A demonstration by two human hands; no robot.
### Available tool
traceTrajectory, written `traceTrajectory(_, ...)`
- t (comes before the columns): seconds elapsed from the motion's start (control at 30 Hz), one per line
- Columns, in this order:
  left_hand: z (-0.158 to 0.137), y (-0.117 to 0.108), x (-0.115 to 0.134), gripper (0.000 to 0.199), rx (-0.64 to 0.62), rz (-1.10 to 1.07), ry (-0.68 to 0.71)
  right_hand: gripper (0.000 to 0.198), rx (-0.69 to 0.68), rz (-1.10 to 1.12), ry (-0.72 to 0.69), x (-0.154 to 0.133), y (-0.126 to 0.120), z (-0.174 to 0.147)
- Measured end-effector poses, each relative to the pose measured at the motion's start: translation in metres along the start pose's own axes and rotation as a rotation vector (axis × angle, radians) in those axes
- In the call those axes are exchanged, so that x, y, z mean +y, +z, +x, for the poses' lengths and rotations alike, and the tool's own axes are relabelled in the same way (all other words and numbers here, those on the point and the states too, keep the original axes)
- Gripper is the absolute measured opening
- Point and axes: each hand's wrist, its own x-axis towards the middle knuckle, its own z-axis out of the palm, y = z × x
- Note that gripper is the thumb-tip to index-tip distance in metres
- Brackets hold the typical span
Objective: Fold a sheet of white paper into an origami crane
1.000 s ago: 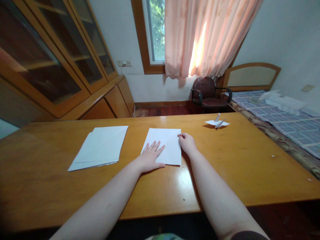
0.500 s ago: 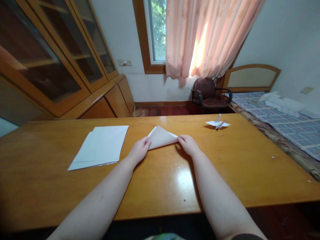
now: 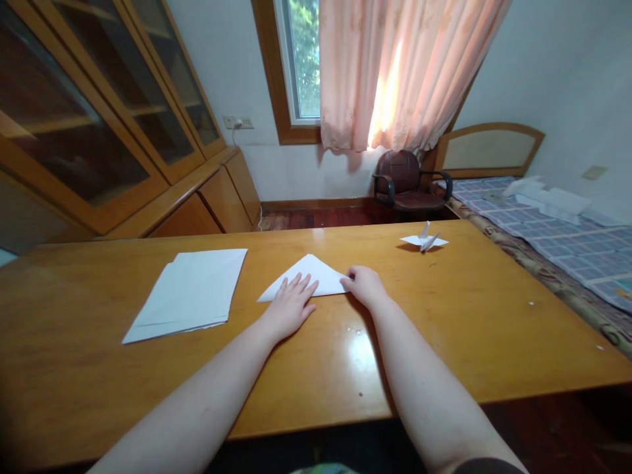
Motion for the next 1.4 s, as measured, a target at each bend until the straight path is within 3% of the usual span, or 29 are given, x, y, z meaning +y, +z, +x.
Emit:
traceTrajectory(0.13,0.000,0.007,0.001,0.058,-0.130,-0.024,-0.012,0.020,-0.005,-0.024,0.018,-0.002,-0.001,-0.002)
traceTrajectory(0.37,0.003,0.005,-0.003,0.060,-0.182,-0.040,-0.010,0.019,-0.030,-0.059,0.115,-0.004,-0.003,-0.004)
traceTrajectory(0.63,0.004,0.001,-0.005,0.065,-0.226,-0.063,-0.034,0.022,-0.200,0.072,0.253,0.026,-0.022,0.000)
traceTrajectory(0.9,0.004,0.000,-0.005,0.066,-0.225,-0.049,-0.037,0.032,-0.116,0.185,0.338,0.053,-0.019,0.010)
traceTrajectory(0.97,0.004,0.001,-0.005,0.065,-0.224,-0.047,-0.026,0.029,-0.076,0.197,0.307,0.049,-0.022,0.009)
traceTrajectory(1.03,0.004,0.004,-0.006,0.067,-0.209,-0.043,-0.040,0.025,0.063,0.195,0.229,0.036,-0.024,0.006)
traceTrajectory(1.1,0.006,0.008,-0.009,0.072,-0.185,-0.033,-0.124,0.029,0.193,0.146,0.072,0.016,-0.021,0.000)
traceTrajectory(1.13,0.006,0.009,-0.010,0.075,-0.173,-0.029,-0.173,0.032,0.188,0.121,-0.079,0.005,-0.017,-0.004)
traceTrajectory(1.2,0.008,0.012,-0.014,0.079,-0.160,-0.025,-0.228,0.046,0.075,0.044,-0.387,-0.018,-0.004,-0.011)
traceTrajectory(1.27,0.008,0.013,-0.016,0.078,-0.163,-0.028,-0.210,0.062,-0.070,-0.041,-0.527,-0.035,0.011,-0.019)
traceTrajectory(1.4,0.009,0.012,-0.015,0.077,-0.167,-0.033,-0.221,0.069,-0.294,-0.127,-0.459,-0.049,0.026,-0.027)
